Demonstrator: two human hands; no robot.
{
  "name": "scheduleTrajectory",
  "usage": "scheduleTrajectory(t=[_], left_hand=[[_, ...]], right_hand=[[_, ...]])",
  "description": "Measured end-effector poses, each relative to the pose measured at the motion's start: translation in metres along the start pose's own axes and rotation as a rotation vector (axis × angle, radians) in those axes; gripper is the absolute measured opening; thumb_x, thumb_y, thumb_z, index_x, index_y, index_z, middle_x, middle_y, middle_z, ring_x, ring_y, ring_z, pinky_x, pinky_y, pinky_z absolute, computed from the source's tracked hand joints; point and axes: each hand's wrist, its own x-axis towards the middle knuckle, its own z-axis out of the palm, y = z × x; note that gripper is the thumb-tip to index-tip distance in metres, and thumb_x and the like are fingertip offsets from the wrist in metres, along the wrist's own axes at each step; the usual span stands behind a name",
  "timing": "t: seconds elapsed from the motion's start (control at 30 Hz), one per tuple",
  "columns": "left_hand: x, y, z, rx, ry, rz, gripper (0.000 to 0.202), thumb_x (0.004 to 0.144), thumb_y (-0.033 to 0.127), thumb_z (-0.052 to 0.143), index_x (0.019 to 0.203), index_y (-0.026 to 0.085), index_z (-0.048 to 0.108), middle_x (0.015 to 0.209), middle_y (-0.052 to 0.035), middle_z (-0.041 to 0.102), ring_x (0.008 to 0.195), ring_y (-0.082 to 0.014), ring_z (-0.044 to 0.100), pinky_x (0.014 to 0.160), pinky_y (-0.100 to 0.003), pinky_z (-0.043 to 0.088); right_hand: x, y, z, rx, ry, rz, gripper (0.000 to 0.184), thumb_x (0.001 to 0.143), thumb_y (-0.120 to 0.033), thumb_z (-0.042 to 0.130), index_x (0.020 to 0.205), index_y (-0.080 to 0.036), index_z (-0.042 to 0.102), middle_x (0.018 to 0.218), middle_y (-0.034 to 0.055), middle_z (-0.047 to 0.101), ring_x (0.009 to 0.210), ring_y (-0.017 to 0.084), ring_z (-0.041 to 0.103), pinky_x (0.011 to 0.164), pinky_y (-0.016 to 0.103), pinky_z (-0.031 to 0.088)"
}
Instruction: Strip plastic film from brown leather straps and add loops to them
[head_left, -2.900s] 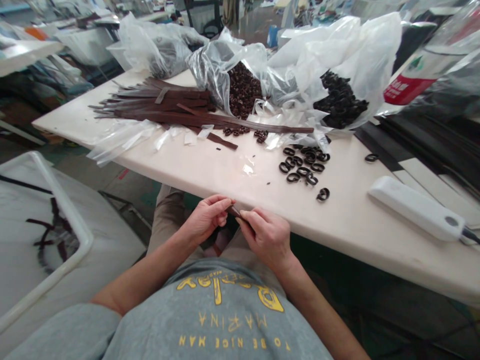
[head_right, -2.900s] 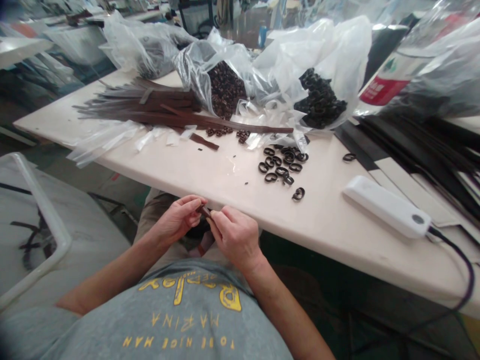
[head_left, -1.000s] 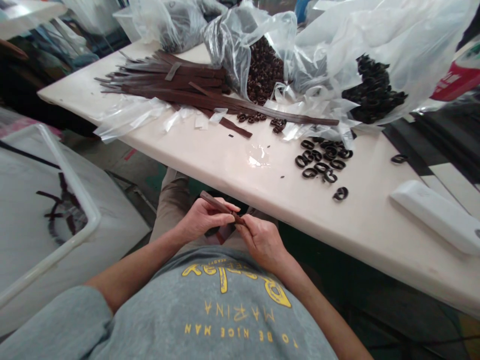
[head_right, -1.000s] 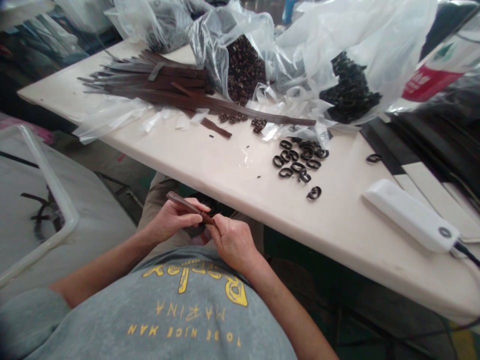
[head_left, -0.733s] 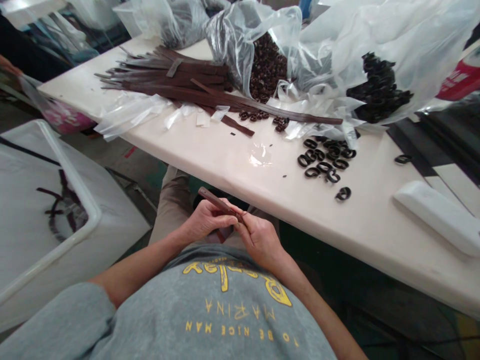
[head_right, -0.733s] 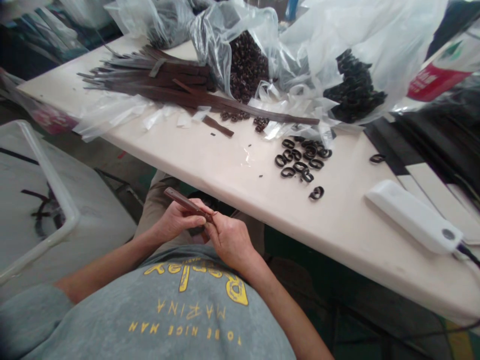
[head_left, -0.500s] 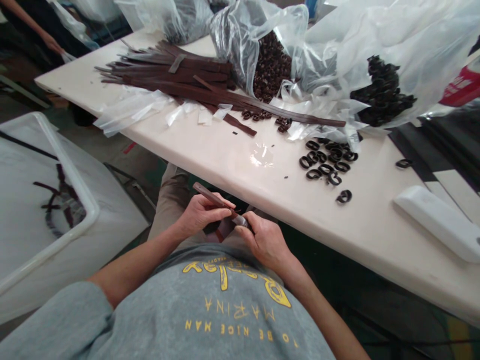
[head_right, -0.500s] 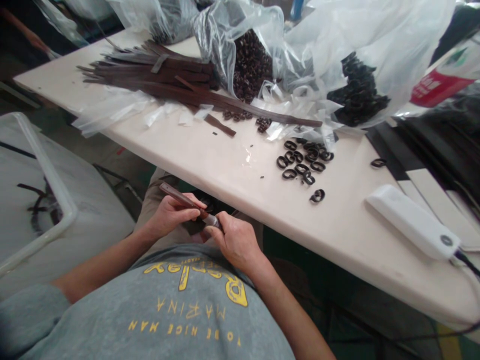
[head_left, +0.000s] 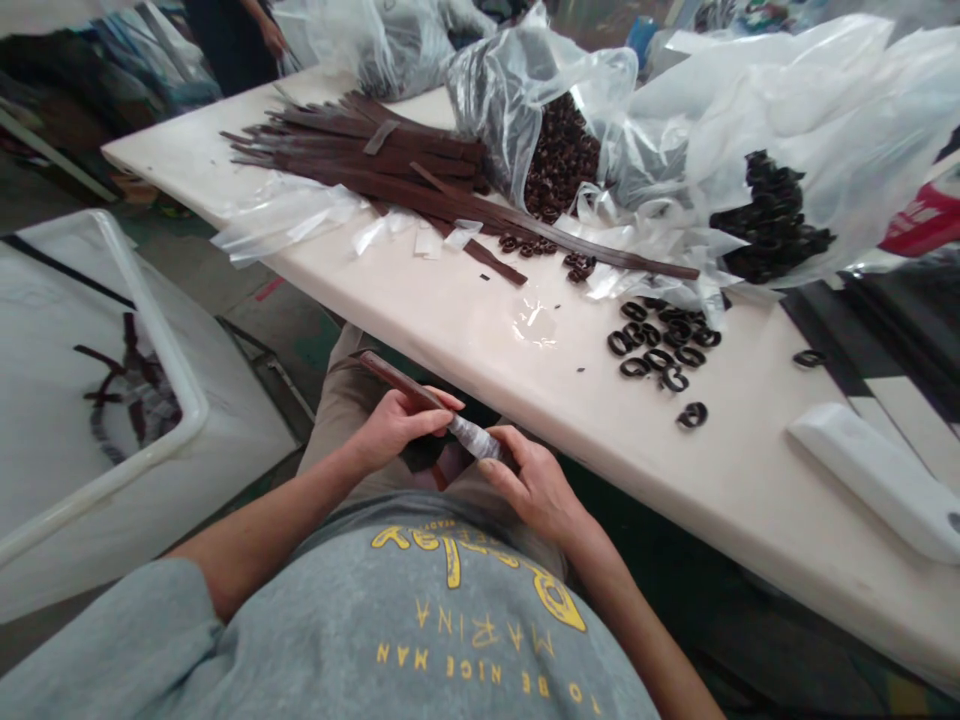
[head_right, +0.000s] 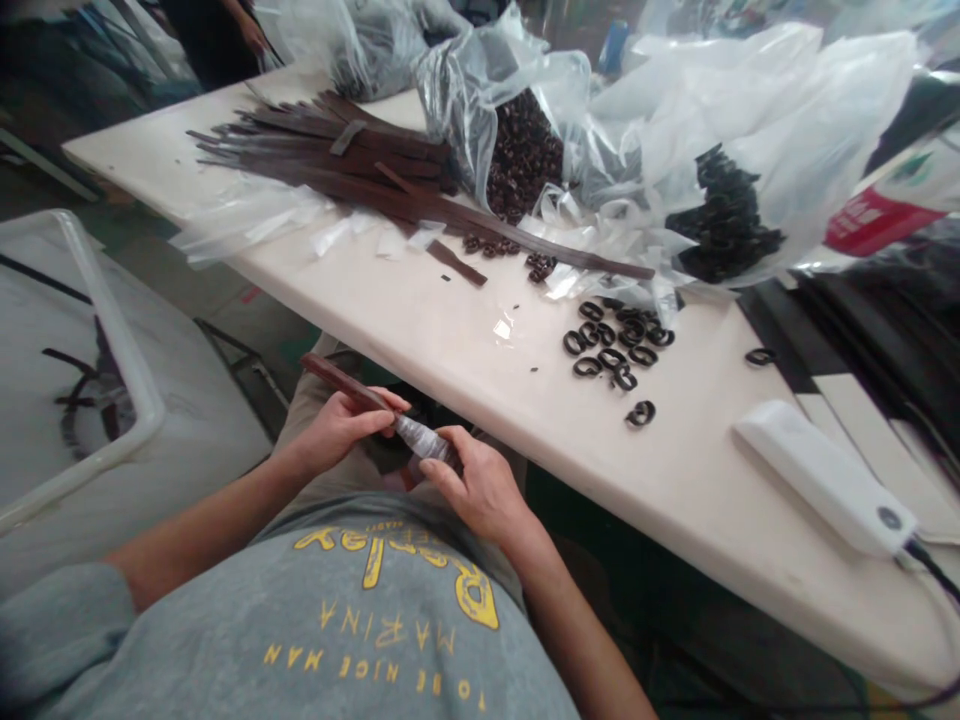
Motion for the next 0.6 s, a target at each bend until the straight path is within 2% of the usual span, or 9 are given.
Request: scheduleTrajectory(t=[0.13,0.2,0.3,0.4,0.47,0.6], left_hand=[[0.002,-0.003,-0.019,-0.238,0.121,-0.022,0.031,0.068,0.031,0.081,0.094,0.015,0.078,0.071,-0.0023,0.07,0.061,-0.0097,0.059,0.061,-0.02,0.049],[-0.001,-0.007,-0.019,-0.366,0.141,-0.059,0.038,0.066,0.034,0.082,0.098,0.016,0.077,0.081,-0.0053,0.073,0.065,-0.011,0.062,0.063,-0.021,0.051],[-0.01,-0.015,-0.01,-0.447,0.09,-0.108,0.043,0.064,0.037,0.085,0.101,0.017,0.077,0.094,-0.0082,0.074,0.076,-0.0144,0.066,0.068,-0.023,0.053],[-0.022,-0.024,0.001,-0.393,-0.02,-0.127,0.036,0.066,0.04,0.083,0.092,0.016,0.078,0.089,-0.008,0.075,0.076,-0.0163,0.066,0.066,-0.024,0.052],[-0.028,-0.028,0.006,-0.353,-0.043,-0.102,0.033,0.068,0.042,0.082,0.087,0.016,0.078,0.082,-0.0063,0.074,0.072,-0.016,0.064,0.065,-0.025,0.051],[-0.029,-0.026,-0.003,-0.411,0.114,-0.013,0.037,0.066,0.047,0.082,0.08,0.014,0.077,0.075,-0.0052,0.072,0.067,-0.0148,0.062,0.064,-0.025,0.051]], right_hand=[[-0.01,0.012,-0.004,0.047,-0.073,0.033,0.017,0.09,-0.033,0.058,0.098,-0.018,0.064,0.076,-0.0018,0.064,0.067,0.015,0.055,0.061,0.024,0.042],[-0.01,0.013,0.003,0.055,-0.052,0.032,0.014,0.091,-0.03,0.056,0.086,-0.018,0.063,0.069,-0.0034,0.061,0.063,0.013,0.053,0.058,0.023,0.04],[-0.003,0.009,0.014,0.055,0.013,-0.002,0.018,0.09,-0.028,0.055,0.075,-0.019,0.058,0.063,-0.0039,0.058,0.059,0.013,0.052,0.056,0.023,0.04],[0.013,0.0,0.022,0.037,0.047,-0.052,0.018,0.09,-0.03,0.056,0.077,-0.019,0.06,0.065,-0.0023,0.062,0.06,0.014,0.054,0.056,0.025,0.042],[0.023,-0.006,0.024,0.018,0.041,-0.081,0.019,0.091,-0.033,0.056,0.079,-0.019,0.062,0.065,-0.0015,0.062,0.059,0.016,0.056,0.056,0.026,0.044],[0.036,-0.012,0.03,-0.006,-0.006,-0.11,0.026,0.089,-0.042,0.055,0.093,-0.019,0.067,0.074,0.002,0.07,0.066,0.021,0.065,0.062,0.029,0.053]])
